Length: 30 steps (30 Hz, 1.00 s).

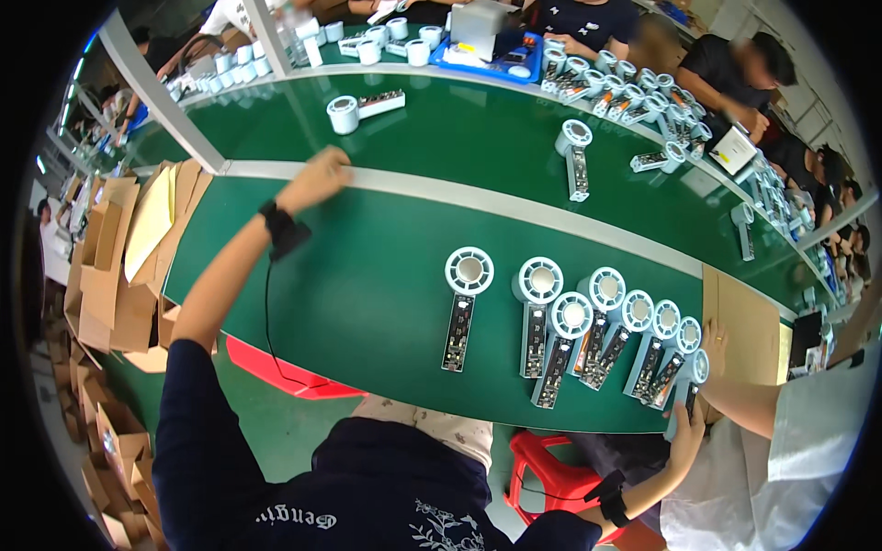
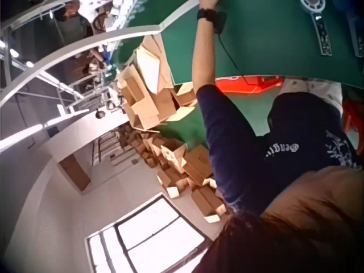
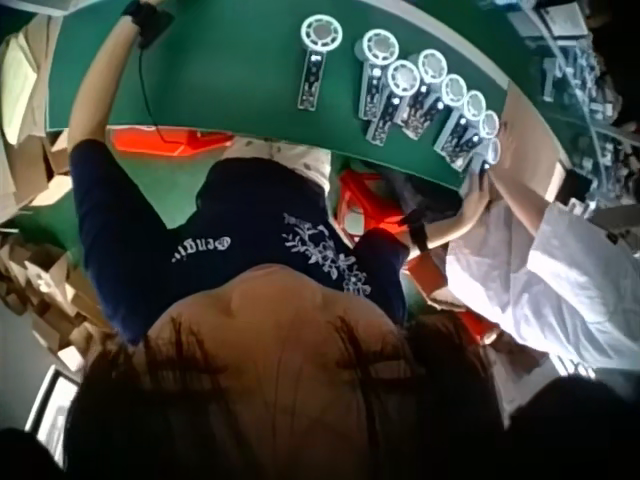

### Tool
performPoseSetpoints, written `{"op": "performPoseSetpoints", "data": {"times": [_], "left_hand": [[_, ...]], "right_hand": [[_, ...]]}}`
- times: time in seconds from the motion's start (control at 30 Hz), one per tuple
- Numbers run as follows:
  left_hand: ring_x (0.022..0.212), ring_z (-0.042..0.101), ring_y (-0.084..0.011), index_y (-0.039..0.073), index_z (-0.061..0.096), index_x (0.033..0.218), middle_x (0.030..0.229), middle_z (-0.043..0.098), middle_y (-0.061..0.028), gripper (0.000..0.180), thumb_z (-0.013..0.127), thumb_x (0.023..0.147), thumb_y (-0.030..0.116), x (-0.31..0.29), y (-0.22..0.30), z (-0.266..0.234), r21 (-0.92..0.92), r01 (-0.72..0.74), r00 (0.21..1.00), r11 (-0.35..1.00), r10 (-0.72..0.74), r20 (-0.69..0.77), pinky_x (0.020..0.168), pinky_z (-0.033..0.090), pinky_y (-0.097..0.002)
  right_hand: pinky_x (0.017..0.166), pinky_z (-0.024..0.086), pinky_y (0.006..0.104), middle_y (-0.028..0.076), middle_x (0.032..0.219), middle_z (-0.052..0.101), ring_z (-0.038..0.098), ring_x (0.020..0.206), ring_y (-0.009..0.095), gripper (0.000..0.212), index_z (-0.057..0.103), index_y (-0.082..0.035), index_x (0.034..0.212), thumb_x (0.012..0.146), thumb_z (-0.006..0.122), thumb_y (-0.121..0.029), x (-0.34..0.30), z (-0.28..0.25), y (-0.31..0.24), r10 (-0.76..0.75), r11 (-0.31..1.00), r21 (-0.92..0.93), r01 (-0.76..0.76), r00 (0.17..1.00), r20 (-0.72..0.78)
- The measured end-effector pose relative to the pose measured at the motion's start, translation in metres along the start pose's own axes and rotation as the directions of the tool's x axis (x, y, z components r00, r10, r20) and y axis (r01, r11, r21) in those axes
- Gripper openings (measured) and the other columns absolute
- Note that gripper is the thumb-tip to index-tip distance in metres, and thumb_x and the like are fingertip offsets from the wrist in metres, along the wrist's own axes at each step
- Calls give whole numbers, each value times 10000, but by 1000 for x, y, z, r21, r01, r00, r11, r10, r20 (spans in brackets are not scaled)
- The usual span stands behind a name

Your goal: The person picks up handheld fan assemblies from an assembly line table, tests their LED displays and fan functions by pressing their power buttons by hand, and arranges the tested fans on the table.

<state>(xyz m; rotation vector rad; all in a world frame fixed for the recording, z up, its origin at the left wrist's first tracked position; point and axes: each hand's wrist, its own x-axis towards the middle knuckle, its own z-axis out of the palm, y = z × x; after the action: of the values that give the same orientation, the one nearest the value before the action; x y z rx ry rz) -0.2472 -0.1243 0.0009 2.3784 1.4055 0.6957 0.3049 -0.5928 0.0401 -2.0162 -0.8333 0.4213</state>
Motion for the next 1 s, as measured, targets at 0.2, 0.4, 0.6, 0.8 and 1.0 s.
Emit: {"op": "performPoseSetpoints", "data": {"times": [0.2,0.4,0.6,0.8,1.0], "left_hand": [[1068,579,-314,13,393,1265,1098,606,-198,857,790,637,440,70,-107,8,148,296,869,944,-202,-451,912,450,-374],[1049,587,-319,6,437,1230,1081,612,-176,894,836,579,470,92,-107,16,-264,243,866,934,-331,-374,900,459,-361],[956,613,-228,43,538,1118,1019,628,-85,601,778,713,416,99,-40,-4,-740,-10,788,672,-451,-420,834,495,-332],[892,611,-202,29,525,1083,979,619,-82,418,698,826,309,97,26,-41,-869,-455,799,-197,-522,-300,835,511,-341],[826,614,-196,-4,523,1001,915,612,-85,362,664,852,294,72,82,-54,-742,-350,921,-572,-356,-159,826,532,-345]], "right_hand": [[966,358,316,152,1199,566,504,1102,227,404,499,73,1231,913,537,-173,44,23,41,-85,996,11,87,993,-85],[944,375,332,197,1157,572,524,1055,295,363,510,10,1252,933,510,-163,20,16,-26,-218,804,-559,203,975,40],[726,451,327,170,998,618,573,782,236,328,547,-14,1206,907,544,-150,8,54,-129,-361,842,-440,312,932,-29],[568,423,232,60,845,607,531,655,79,260,584,-29,1141,893,562,-103,20,129,-207,-502,797,-217,563,818,279],[563,477,301,113,776,631,586,590,195,347,622,-15,999,875,548,-331,112,230,-265,-428,761,-113,639,625,653]]}}
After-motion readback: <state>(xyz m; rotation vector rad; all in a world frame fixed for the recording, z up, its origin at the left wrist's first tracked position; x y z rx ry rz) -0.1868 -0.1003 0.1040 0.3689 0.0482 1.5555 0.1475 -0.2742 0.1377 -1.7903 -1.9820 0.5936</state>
